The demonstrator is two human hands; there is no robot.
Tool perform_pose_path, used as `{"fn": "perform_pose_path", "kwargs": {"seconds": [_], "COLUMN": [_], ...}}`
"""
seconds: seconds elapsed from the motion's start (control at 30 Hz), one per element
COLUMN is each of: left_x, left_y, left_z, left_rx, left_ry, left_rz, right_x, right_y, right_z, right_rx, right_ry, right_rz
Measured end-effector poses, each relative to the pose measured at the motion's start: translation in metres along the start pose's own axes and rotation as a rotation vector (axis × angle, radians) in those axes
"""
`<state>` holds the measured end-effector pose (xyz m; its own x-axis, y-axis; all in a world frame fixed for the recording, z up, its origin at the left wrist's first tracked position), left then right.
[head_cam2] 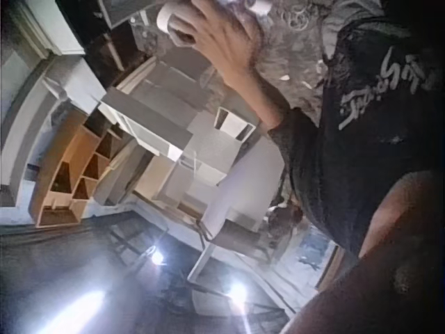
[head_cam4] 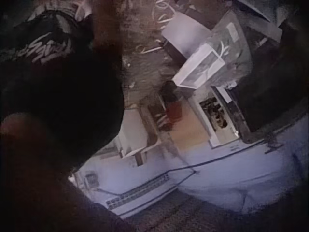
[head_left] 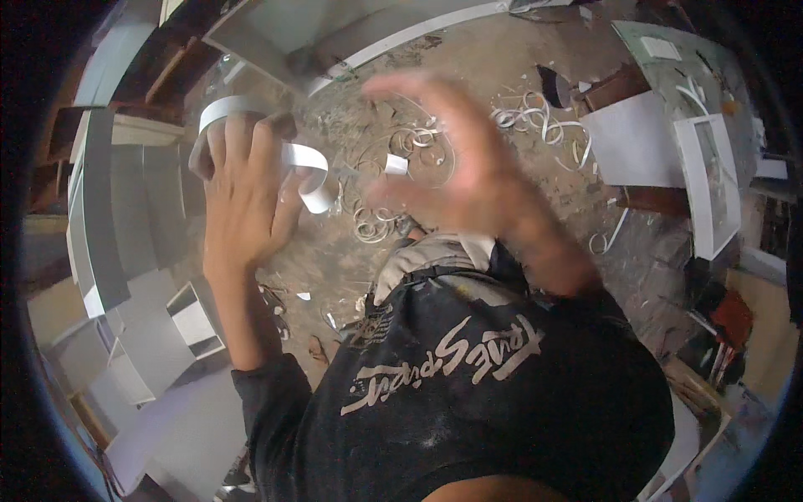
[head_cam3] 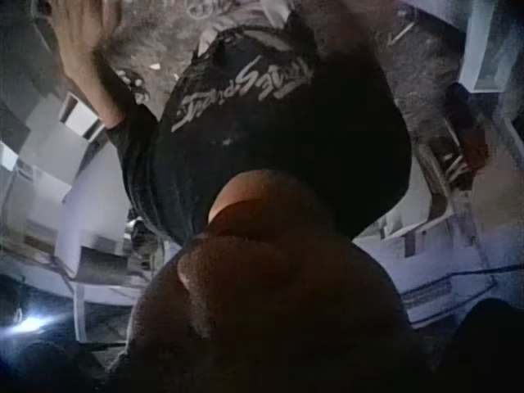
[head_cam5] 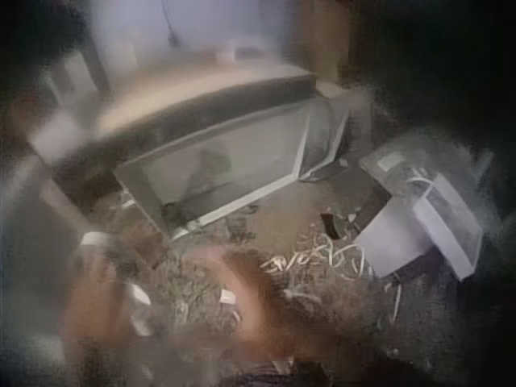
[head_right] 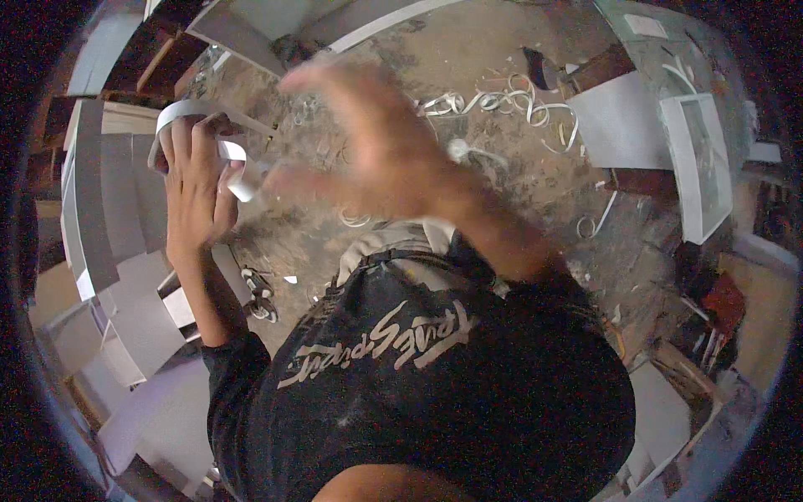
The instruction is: The person winds a length of white tape into a small coil by hand.
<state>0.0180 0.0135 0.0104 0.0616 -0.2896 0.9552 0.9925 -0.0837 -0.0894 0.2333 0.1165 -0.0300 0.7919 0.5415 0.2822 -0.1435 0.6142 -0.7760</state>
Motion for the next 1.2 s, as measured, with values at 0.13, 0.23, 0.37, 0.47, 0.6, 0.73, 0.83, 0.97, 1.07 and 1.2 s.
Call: {"fn": "perform_pose_path", "kwargs": {"seconds": [0.13,0.23,0.37,0.47,0.6,0.73,0.83,0.97,1.07,1.2], "left_x": [-0.002,-0.002,-0.011,-0.008,0.013,0.02,0.029,0.048,0.014,-0.034], "left_y": [0.015,0.016,0.007,-0.008,-0.071,-0.211,-0.332,-0.442,-0.41,-0.28], "left_z": [0.015,0.019,0.024,0.027,0.017,-0.032,-0.115,-0.263,-0.262,-0.146], "left_rx": [0.031,0.05,0.005,0.002,-0.004,0.173,0.3,0.632,1.116,0.707], "left_ry": [0.045,0.118,0.271,0.377,0.517,0.618,0.688,0.638,0.181,0.365], "left_rz": [0.037,0.114,0.206,0.286,0.404,0.857,1.104,1.272,0.846,-0.183], "right_x": [-0.04,-0.053,-0.066,-0.053,-0.003,0.098,0.192,0.313,0.328,0.233], "right_y": [-0.006,0.011,0.022,0.031,0.06,0.116,0.173,0.216,0.172,0.137], "right_z": [0.0,-0.004,-0.004,-0.003,-0.009,-0.023,-0.049,-0.103,-0.104,-0.057], "right_rx": [-0.009,-0.133,-0.319,-0.587,-0.581,-0.546,-0.522,-0.416,-0.42,-0.203], "right_ry": [0.021,0.096,0.186,0.04,-0.198,-0.03,0.086,0.39,0.551,0.262], "right_rz": [0.23,0.506,0.946,1.007,0.585,-0.15,-0.362,-0.489,-0.788,-0.78]}}
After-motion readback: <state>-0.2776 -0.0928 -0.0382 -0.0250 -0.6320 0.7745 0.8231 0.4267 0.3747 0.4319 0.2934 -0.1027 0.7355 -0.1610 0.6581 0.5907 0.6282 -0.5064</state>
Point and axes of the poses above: each hand's wrist, its own z-axis towards the middle knuckle, its own x-axis out of the back of the hand, y = z × x, the point moved 1 cm from there along z, towards the middle knuckle, and after that the axes turned 9 degrees about z, right-handed, at the moved point
